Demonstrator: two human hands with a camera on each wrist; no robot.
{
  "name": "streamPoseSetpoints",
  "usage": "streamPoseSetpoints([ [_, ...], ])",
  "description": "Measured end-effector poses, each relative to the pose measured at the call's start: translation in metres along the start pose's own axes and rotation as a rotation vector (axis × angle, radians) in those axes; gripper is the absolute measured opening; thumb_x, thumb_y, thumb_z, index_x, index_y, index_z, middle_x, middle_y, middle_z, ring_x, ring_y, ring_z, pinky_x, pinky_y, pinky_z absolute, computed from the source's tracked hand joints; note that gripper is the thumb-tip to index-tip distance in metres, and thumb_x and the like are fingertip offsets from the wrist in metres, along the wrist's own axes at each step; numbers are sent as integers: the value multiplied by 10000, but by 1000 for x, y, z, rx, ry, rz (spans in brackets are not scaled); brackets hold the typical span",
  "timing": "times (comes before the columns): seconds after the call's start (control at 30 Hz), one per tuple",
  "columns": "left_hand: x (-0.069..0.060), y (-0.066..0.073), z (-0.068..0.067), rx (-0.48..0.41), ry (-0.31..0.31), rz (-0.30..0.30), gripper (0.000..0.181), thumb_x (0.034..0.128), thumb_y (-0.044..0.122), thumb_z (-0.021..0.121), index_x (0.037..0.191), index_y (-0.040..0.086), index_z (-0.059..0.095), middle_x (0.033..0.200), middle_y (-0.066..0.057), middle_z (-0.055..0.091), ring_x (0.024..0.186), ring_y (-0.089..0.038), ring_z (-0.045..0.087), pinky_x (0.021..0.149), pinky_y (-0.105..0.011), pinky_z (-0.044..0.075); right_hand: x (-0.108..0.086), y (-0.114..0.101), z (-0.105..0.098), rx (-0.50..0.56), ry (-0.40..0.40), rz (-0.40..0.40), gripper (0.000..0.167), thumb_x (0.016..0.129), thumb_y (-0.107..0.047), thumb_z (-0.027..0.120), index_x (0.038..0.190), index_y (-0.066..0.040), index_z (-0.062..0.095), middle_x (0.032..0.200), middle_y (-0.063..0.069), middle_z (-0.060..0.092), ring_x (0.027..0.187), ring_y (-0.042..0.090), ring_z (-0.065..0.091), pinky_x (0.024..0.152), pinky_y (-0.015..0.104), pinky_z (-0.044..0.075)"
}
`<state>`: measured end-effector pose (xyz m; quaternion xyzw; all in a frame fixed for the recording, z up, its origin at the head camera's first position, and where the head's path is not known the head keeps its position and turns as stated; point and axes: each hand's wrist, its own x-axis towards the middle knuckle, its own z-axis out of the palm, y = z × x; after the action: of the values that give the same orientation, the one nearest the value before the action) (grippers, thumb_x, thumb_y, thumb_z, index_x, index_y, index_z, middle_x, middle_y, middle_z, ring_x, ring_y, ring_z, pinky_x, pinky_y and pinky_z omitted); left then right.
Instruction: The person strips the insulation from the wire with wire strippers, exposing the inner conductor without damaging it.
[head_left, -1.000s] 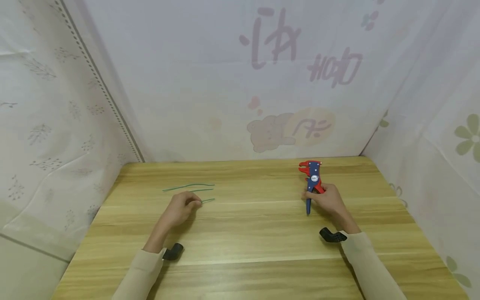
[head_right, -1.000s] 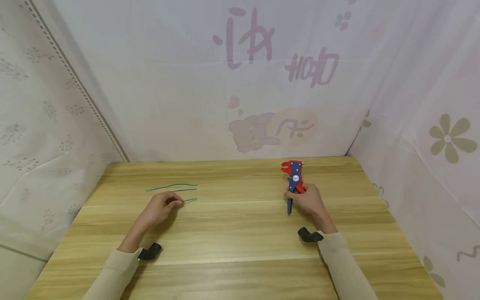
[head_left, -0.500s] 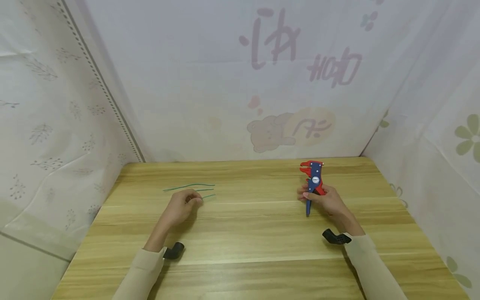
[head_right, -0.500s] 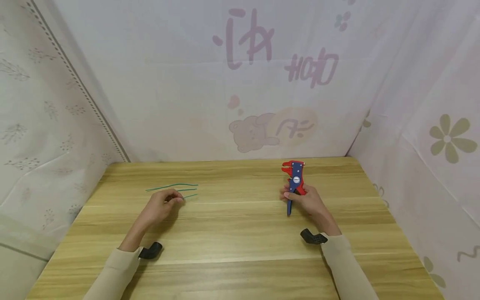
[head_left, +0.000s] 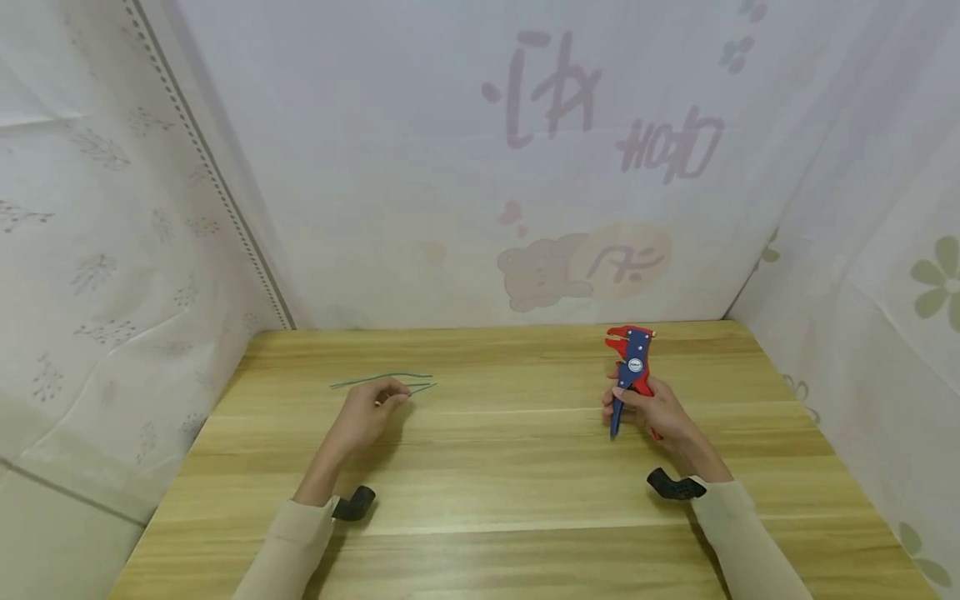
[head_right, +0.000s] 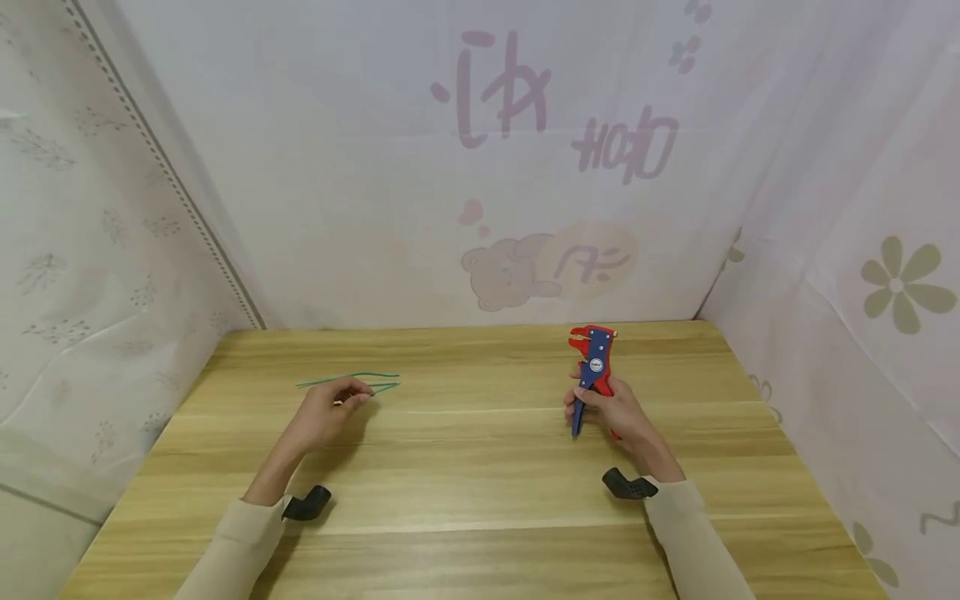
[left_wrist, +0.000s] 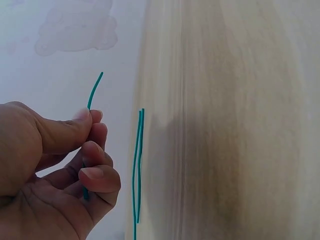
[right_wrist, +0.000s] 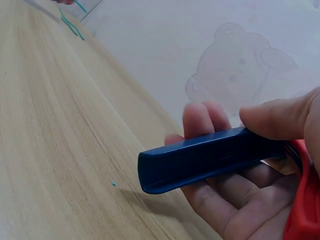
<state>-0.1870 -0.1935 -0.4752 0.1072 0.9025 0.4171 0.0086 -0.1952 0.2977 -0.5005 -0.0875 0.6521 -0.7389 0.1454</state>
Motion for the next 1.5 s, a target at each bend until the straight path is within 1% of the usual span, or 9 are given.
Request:
streamPoseSetpoints([
  [0.1,1,2,0,-3,-1,3,166,1040,151,609,1124,70,727,1066,-113,743,931,-227,654,718,-267,495,-1,-3,2,13,2,-11,564,1051,-121,587,1464,134,299,962,47,710,845,186,743,829,392,630],
  [0.27,1,4,1,3,2,-10,154,1038,150,613,1124,91,727,1069,-104,745,923,-203,641,706,-261,480,-1,-6,7,10,-45,-26,524,1061,-131,567,1451,120,322,963,58,695,853,194,746,848,409,626],
  [0.5,4,8,3,-3,16,23,142,1022,155,639,1106,90,733,1039,-109,753,853,-195,612,635,-249,451,0,-5,13,30,-65,-21,529,1070,-127,547,1449,139,291,955,67,691,843,212,746,862,464,620],
  [0.73,5,12,4,-7,22,33,131,1013,154,653,1084,85,739,1014,-112,758,846,-187,630,666,-251,462,1,-8,20,33,-64,-10,470,1063,-139,567,1424,79,360,951,46,695,831,187,725,844,443,626],
  [0.9,5,15,4,-16,8,26,160,1022,170,641,1113,74,731,1043,-125,752,868,-189,633,662,-258,465,1,-10,24,9,-66,-15,454,1065,-145,565,1422,63,374,939,46,683,817,180,716,834,424,629],
  [1.1,6,20,5,-37,4,31,185,1023,174,640,1136,55,724,1061,-132,743,883,-235,635,639,-249,453,1,-12,27,-30,-64,-23,323,1070,-158,557,1355,-33,471,930,34,683,807,170,712,827,407,629],
  [1.3,8,26,5,-41,23,63,176,1022,168,642,1114,45,728,1029,-150,737,842,-232,621,594,-239,436,3,-12,29,-70,-65,-33,411,1074,-191,556,1385,44,426,939,28,689,813,166,720,828,402,630],
  [1.37,9,28,5,-45,25,67,177,1022,168,642,1115,44,727,1031,-156,735,837,-221,615,589,-238,432,3,-13,31,-73,-71,-40,398,1079,-204,547,1379,35,438,940,30,689,811,168,721,827,405,630],
  [1.5,10,33,6,-56,19,61,176,1025,175,641,1120,55,726,1053,-151,732,852,-209,607,609,-241,440,1,-17,34,-74,-86,-51,317,1088,-219,529,1341,-34,488,945,33,689,808,168,721,824,400,631],
])
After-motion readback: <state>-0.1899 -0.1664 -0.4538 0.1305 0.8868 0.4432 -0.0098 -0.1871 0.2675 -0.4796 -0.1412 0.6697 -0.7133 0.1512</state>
